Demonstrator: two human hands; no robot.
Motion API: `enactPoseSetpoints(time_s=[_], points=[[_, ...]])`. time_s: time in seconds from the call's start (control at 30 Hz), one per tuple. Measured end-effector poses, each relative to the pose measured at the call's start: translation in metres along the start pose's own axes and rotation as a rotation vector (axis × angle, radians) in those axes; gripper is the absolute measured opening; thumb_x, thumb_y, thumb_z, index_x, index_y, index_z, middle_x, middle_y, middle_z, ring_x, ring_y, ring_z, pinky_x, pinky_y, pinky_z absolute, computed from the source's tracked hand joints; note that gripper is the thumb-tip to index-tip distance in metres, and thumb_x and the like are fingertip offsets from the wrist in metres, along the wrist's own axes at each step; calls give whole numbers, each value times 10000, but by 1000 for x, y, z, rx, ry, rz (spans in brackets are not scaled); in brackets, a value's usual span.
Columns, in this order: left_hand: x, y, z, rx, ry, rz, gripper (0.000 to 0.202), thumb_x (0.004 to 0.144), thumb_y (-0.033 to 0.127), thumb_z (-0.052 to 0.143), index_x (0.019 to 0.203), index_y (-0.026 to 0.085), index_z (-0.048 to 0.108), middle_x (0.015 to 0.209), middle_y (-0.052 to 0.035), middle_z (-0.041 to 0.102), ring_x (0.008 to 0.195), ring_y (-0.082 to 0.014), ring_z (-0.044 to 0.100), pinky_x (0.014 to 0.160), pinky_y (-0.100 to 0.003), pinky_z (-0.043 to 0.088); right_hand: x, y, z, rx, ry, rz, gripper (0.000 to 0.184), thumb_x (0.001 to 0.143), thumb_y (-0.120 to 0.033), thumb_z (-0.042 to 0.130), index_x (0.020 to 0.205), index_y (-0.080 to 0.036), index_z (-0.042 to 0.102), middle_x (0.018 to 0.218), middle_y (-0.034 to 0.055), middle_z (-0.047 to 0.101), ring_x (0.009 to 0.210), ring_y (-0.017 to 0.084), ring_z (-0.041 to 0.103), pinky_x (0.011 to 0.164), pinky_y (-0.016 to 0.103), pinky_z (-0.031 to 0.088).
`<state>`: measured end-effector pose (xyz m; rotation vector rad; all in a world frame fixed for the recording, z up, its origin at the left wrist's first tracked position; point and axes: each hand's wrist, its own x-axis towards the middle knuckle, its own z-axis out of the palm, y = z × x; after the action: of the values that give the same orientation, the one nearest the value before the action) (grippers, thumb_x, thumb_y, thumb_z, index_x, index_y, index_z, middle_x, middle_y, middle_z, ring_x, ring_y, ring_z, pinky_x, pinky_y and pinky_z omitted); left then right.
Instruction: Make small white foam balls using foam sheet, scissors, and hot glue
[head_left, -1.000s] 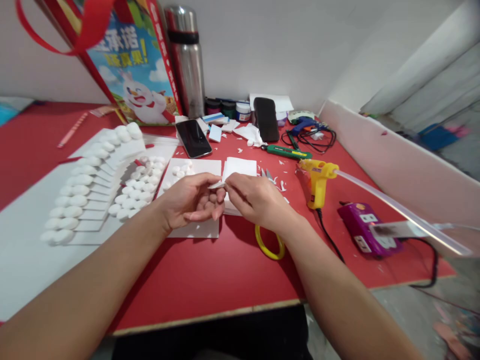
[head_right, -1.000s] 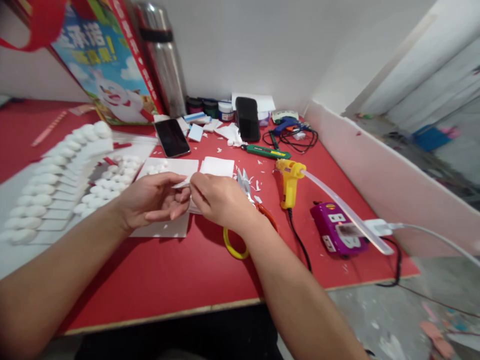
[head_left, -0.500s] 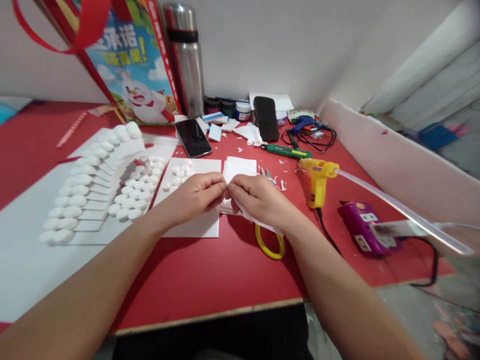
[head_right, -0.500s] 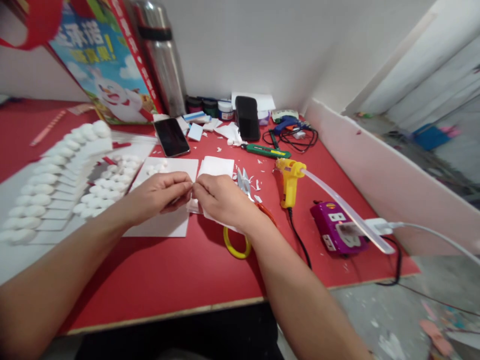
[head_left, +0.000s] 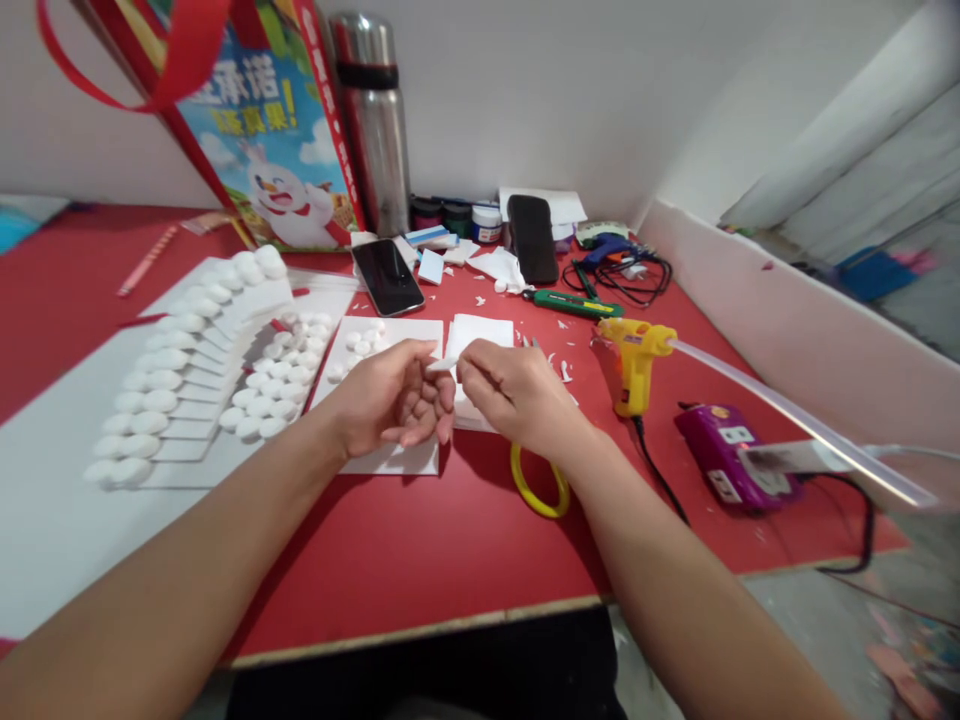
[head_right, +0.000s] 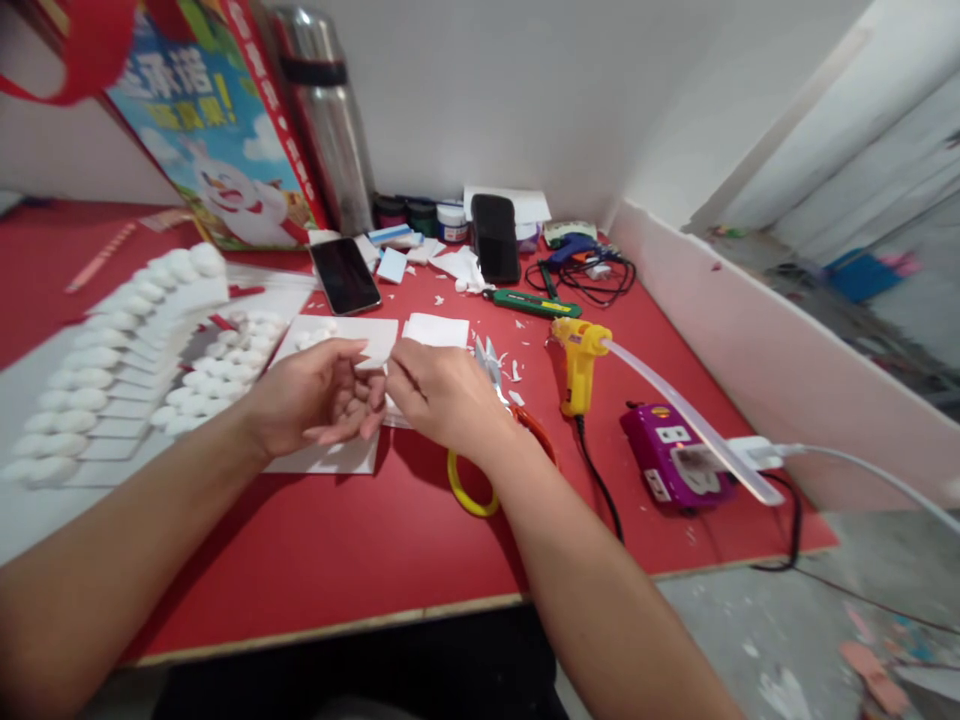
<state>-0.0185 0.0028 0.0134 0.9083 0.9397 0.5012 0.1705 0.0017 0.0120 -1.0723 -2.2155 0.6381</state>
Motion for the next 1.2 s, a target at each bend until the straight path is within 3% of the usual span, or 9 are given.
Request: enactPoseSetpoints(time_s=[0.17, 0.33, 0.5, 0.7, 0.9, 1.1, 1.2], points=[[0, 2, -5, -257, -71, -71, 382, 936, 332, 398, 654, 150, 581, 509, -82, 613, 247, -75, 348, 290, -189, 136, -2, 1, -2, -172, -62, -83, 239, 1032, -268, 402, 866, -191, 555, 786, 41, 627, 669, 152, 488, 642, 290, 283], [-1, 0, -8, -295, -106, -23, 207, 900, 271, 507, 730, 167, 561, 523, -13, 567, 278, -56, 309, 301, -171, 200, 0, 2, -1, -232, -94, -69, 242, 1033, -263, 395, 926, -177, 594, 857, 76, 683, 724, 176, 543, 651, 299, 286], [-2, -4, -4, -182, -20, 153, 216, 934, 262, 562, 749, 151, 570, 568, -6, 580, 320, -33, 335, 348, -172, 197, 1, 1, 0, 26, 23, 85, 199, 1023, -313, 504, 962, -174, 633, 775, 30, 699, 656, 141, 564, 657, 275, 357], [-1, -9, 4, -33, 82, 334, 203, 960, 301, 625, 821, 169, 558, 662, 17, 595, 430, -54, 457, 433, -191, 283, 1, -2, 2, 320, 153, 219, 171, 935, -285, 606, 795, -187, 619, 746, 19, 715, 664, 135, 623, 626, 257, 433], [-4, -11, 7, 336, 196, 506, 267, 1016, 388, 566, 839, 195, 511, 616, 56, 501, 477, -83, 447, 497, -232, 342, 2, -5, 1, 524, 142, 326, 171, 909, -301, 608, 771, -202, 586, 666, 5, 701, 547, 125, 605, 526, 246, 439], [-6, -12, 10, 1030, 486, 712, 244, 1035, 288, 459, 826, 189, 537, 753, -16, 580, 707, -163, 534, 664, -296, 371, 3, -5, 7, 317, 170, 328, 180, 906, -264, 583, 738, -203, 575, 628, 17, 705, 522, 125, 584, 527, 252, 409], [-6, -13, 15, 1368, 574, 712, 186, 991, 197, 421, 868, 179, 559, 867, -77, 634, 740, -204, 565, 632, -326, 323, 3, -3, 10, 275, 195, 322, 176, 896, -245, 579, 727, -197, 587, 625, 22, 696, 535, 125, 575, 525, 249, 404]])
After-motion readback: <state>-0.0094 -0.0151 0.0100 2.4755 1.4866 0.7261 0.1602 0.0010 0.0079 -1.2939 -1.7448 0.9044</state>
